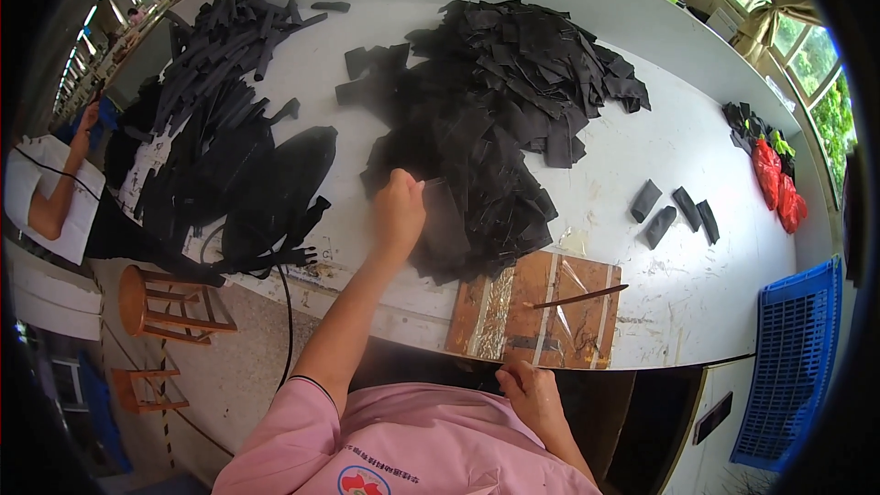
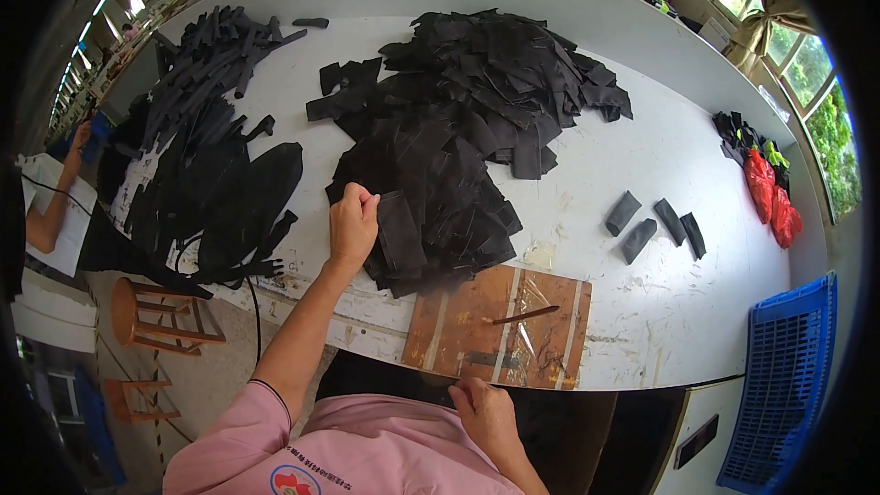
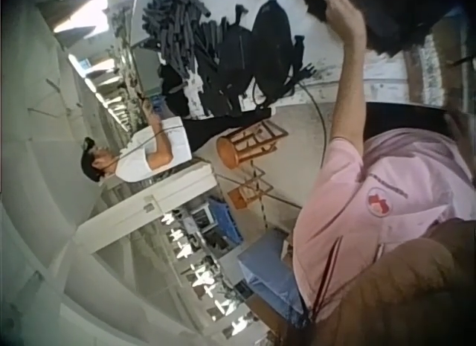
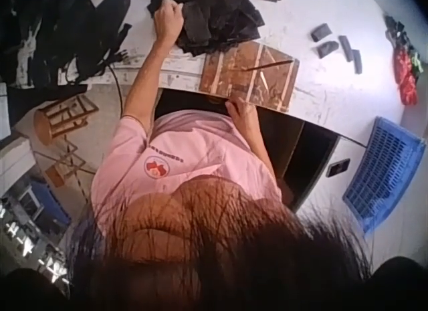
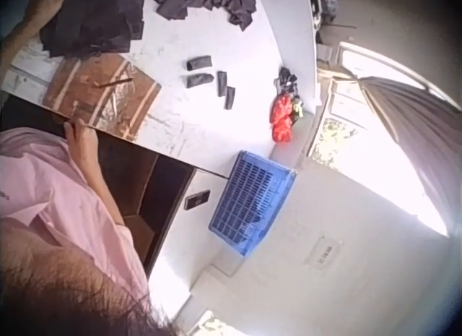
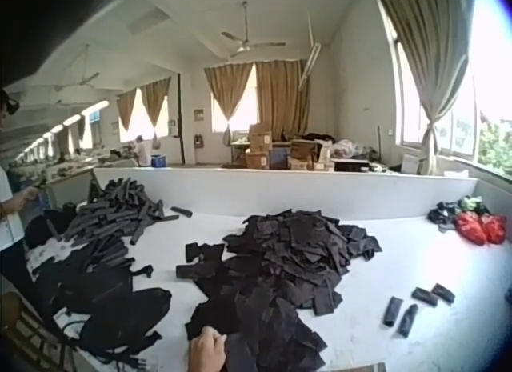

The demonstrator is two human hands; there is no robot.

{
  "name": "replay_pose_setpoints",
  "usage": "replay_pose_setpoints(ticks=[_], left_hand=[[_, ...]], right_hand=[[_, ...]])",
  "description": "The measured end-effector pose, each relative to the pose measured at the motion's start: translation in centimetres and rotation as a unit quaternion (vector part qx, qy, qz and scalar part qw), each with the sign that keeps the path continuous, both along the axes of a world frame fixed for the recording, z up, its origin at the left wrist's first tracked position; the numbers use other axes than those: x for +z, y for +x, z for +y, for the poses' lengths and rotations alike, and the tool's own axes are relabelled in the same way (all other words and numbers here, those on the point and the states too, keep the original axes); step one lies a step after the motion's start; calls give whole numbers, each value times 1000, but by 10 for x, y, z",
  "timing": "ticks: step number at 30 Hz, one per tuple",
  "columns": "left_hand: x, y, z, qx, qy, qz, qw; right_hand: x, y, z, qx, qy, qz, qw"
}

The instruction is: Applying reinforcement strips to black material cutouts at a factory workbench.

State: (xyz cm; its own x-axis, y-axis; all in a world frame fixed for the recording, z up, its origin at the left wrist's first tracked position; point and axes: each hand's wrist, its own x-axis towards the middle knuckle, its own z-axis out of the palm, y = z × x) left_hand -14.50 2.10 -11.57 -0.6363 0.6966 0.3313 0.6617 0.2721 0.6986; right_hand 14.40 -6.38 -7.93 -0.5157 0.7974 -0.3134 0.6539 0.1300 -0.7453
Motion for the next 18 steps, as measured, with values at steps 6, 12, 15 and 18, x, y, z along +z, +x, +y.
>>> replay_pose_setpoints(ticks=[6,12,15,18], left_hand=[[33,13,-24,10,244,-475,845],[44,75,-77,-8,253,-711,656],[43,102,-98,-15,221,-765,604],[30,113,-113,-72,172,-792,581]], right_hand=[[1,-24,9,-13,-65,130,989],[12,-80,15,-81,-140,405,900],[13,-81,18,-178,-148,451,862],[4,-79,21,-261,-134,464,836]])
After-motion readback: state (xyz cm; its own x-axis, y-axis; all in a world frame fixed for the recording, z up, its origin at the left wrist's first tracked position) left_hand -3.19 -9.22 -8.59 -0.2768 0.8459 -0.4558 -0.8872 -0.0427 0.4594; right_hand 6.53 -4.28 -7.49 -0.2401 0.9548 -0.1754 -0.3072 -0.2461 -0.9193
